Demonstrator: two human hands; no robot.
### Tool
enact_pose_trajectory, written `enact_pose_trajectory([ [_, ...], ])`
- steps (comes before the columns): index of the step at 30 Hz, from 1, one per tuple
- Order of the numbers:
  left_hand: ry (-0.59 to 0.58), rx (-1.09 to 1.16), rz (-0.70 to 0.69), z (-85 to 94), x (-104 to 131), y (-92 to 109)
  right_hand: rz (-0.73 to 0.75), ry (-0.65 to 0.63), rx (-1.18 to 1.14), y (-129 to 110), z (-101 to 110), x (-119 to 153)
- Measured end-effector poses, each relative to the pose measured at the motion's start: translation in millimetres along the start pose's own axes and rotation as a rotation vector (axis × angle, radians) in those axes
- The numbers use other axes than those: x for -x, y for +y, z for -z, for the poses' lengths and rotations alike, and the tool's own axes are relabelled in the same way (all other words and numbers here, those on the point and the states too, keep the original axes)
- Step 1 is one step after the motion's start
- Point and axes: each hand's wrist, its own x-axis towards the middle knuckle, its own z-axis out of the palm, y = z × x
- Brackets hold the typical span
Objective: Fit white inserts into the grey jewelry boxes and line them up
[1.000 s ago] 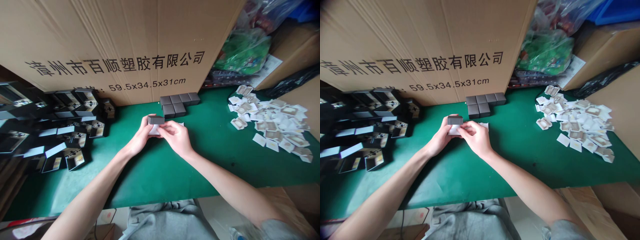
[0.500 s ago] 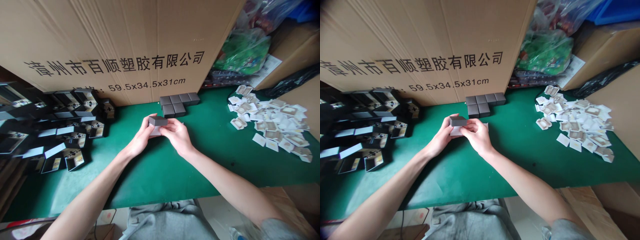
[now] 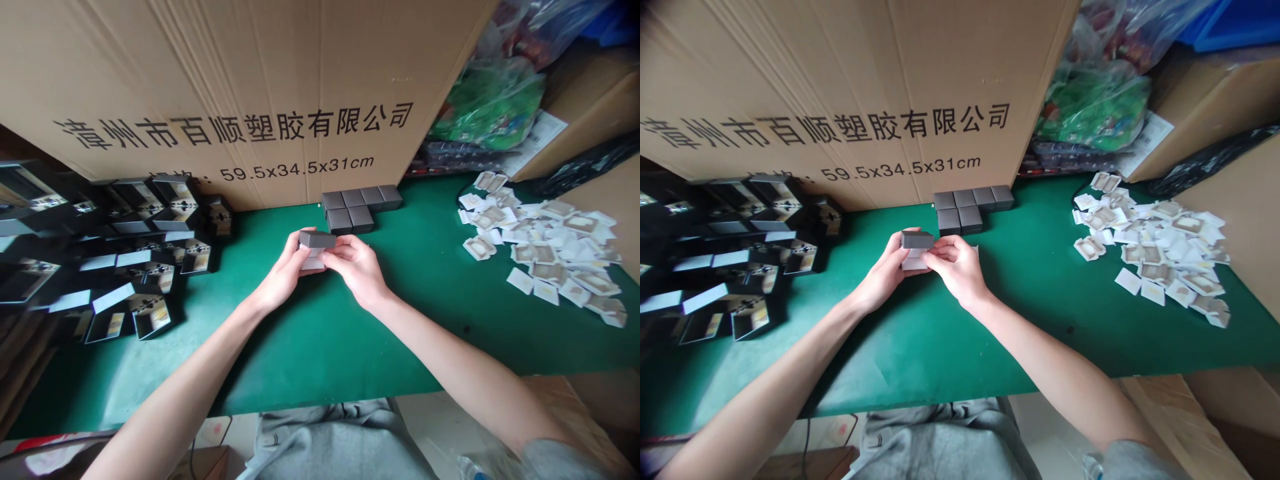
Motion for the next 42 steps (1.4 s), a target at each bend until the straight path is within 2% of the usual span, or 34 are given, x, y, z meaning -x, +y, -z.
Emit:
enact_pose_trajectory([
  [12,-0.003,-0.04,0.002,0.0,2.1,0.8,-0.004,-0.074,0.024,1.3,2.6,-2.6],
  [22,0.022,-0.095,-0.035,-2.0,3.7,-0.3,0.051,-0.108,0.074,2.7,4.3,-0.7],
  [31,-0.005,-0.142,-0.063,0.3,3.4,-3.2,0.029,-0.062,0.045,0.4,0.6,2.8],
  [42,-0.005,-0.035,0.002,-1.7,2.1,1.6,0.019,-0.028,0.014,0.8,0.3,3.7],
])
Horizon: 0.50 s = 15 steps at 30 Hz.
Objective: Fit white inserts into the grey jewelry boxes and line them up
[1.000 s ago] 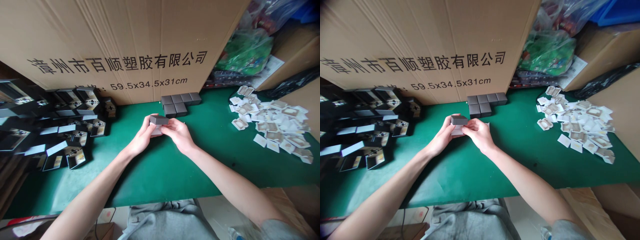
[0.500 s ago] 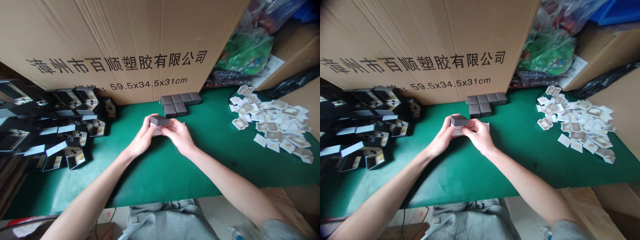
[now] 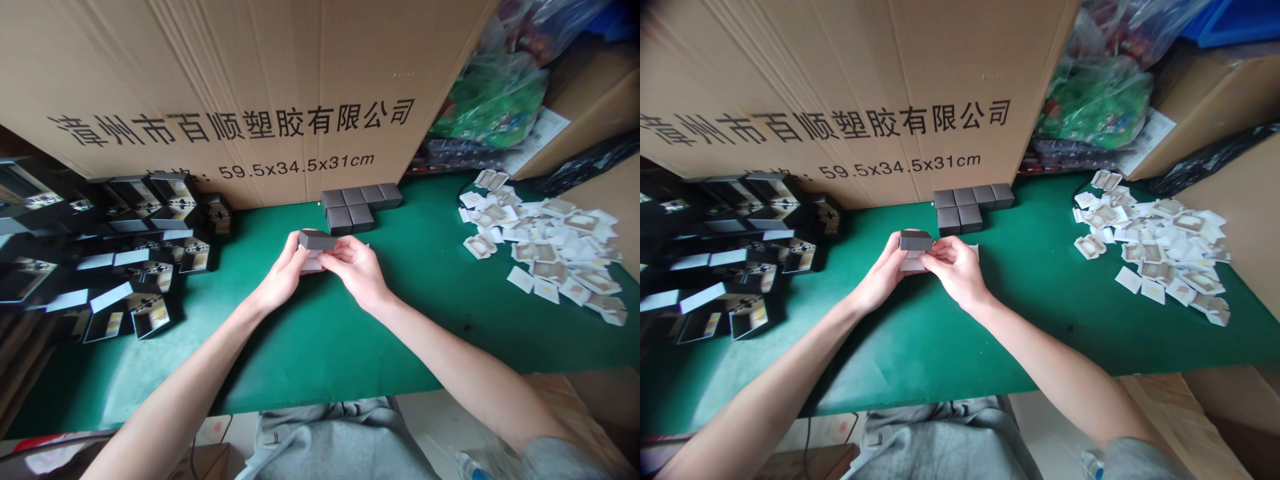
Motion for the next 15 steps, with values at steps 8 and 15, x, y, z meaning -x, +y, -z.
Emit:
enact_pose_trajectory([
  [8,0.001,0.011,0.003,-1.7,0.7,1.9,-0.023,-0.039,-0.006,-2.8,-1.2,-0.4],
  [15,-0.012,-0.008,-0.009,-1.8,1.2,2.2,-0.029,-0.049,-0.021,-0.5,-1.4,-0.7],
])
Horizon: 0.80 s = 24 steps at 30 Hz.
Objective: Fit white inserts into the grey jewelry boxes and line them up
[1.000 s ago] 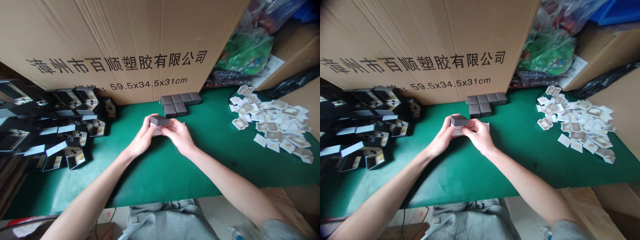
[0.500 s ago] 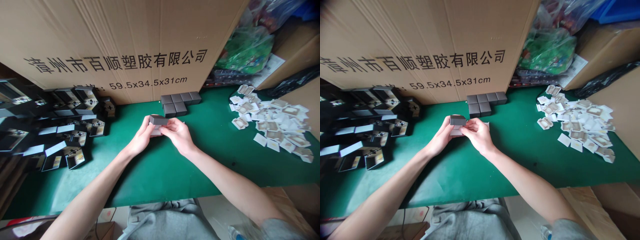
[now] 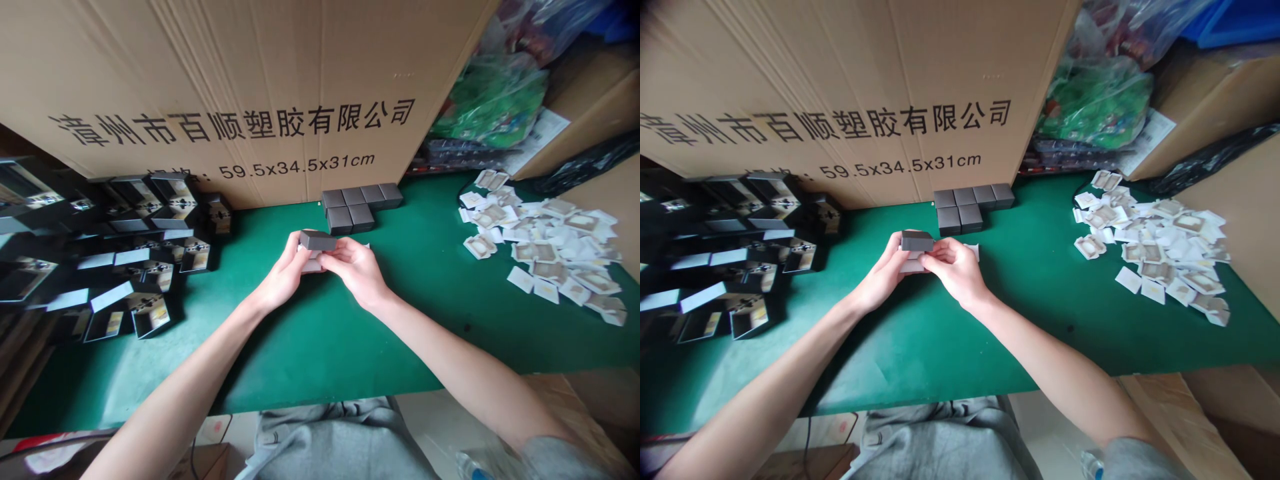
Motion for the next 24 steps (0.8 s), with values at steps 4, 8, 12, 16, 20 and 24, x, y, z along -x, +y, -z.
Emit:
enact_pose_trajectory([
  [4,-0.001,0.003,-0.006,0.7,-0.2,-0.3,0.035,0.008,0.022,1.4,-0.9,1.6],
  [8,0.02,0.055,0.004,0.9,-1.5,-0.1,0.128,-0.011,0.116,3.9,-1.9,5.1],
  [12,0.043,0.102,0.022,1.1,-2.4,0.4,0.218,-0.047,0.205,7.1,-2.1,8.4],
  [16,0.069,0.101,0.025,1.3,-2.2,0.0,0.36,-0.085,0.344,7.4,-1.0,10.8],
  [20,0.091,0.065,0.018,2.2,-2.7,-2.0,0.487,-0.111,0.524,4.8,0.4,12.7],
  [24,0.093,0.015,0.006,3.7,-3.3,-3.3,0.55,-0.109,0.657,3.0,0.1,14.1],
])
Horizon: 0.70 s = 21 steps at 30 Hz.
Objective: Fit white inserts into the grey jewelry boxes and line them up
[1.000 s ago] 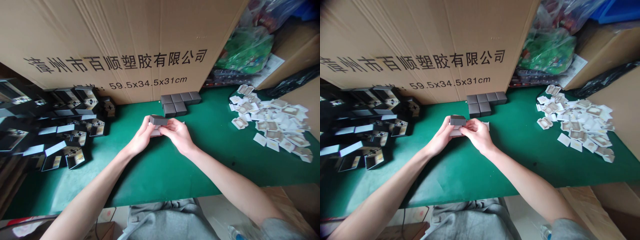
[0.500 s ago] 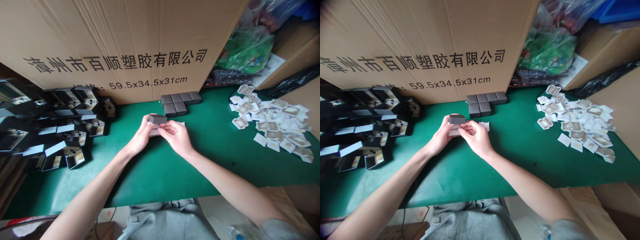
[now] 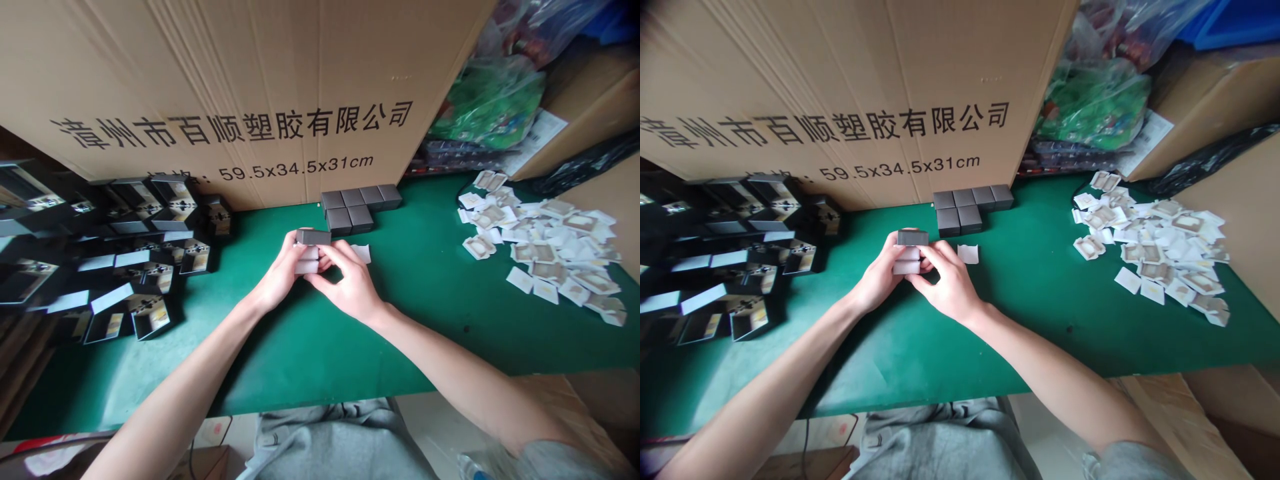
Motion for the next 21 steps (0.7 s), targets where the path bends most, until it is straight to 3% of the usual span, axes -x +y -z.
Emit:
enact_pose_trajectory([
  [6,-0.001,-0.097,-0.001,1.7,-0.4,-1.3,0.044,-0.01,0.049,1.5,-0.3,-0.3],
  [15,-0.011,-0.123,-0.003,3.6,-0.8,-2.4,-0.008,-0.021,0.101,1.4,-2.6,2.0],
  [21,-0.019,-0.006,0.034,1.6,-0.8,0.9,-0.044,0.026,0.096,3.2,-4.1,1.2],
])
